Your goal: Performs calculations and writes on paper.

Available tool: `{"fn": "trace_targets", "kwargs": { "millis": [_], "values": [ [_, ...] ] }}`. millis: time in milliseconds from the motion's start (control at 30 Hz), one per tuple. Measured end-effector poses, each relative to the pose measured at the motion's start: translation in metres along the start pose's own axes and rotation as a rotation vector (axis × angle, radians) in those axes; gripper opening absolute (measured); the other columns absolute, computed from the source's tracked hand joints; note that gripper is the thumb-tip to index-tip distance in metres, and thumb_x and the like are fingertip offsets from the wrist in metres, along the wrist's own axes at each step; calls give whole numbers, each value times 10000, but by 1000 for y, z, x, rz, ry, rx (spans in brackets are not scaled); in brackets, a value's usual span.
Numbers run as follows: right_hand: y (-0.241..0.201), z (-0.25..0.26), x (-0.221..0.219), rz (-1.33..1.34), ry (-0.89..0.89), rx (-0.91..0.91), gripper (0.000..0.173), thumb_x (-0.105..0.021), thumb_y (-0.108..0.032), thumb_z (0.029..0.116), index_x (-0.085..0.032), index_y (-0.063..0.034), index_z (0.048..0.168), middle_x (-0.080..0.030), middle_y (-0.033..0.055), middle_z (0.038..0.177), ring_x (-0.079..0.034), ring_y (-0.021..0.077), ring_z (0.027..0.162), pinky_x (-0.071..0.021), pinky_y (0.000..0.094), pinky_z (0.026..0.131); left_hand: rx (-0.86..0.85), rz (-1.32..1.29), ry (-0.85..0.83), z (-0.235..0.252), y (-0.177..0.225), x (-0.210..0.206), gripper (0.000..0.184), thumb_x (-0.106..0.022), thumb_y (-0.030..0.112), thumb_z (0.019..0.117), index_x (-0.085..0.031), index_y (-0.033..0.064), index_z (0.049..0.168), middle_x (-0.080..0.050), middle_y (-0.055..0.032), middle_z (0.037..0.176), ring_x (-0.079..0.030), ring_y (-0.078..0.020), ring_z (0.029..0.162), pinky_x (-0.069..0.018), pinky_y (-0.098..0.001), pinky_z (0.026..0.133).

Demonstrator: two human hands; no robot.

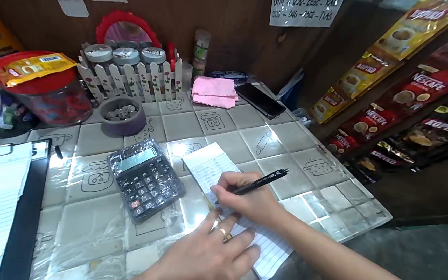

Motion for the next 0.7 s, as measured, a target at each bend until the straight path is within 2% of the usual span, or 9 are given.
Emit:
{"fn": "trace_targets", "kwargs": {
  "millis": [700],
  "values": [
    [-1, 2, 2, -17, 7, 18, 239, -635, -157, 959, -635, -126, 722, -534, -61, 576, -485, 12, 485, -377, 170, 422, 0, 20, 8, 0, 0, -1, 584, -322, 572, 1069, -582, 161, 1391, -590, -78, 1452, -490, -363, 1401, -415, -598, 1103]
  ]
}}
Point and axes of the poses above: each hand's wrist, its own z-axis towards the middle knuckle, its own x-axis out of the back of the hand, y = z × x, the point moved 4 cm from there along z, towards the middle knuckle
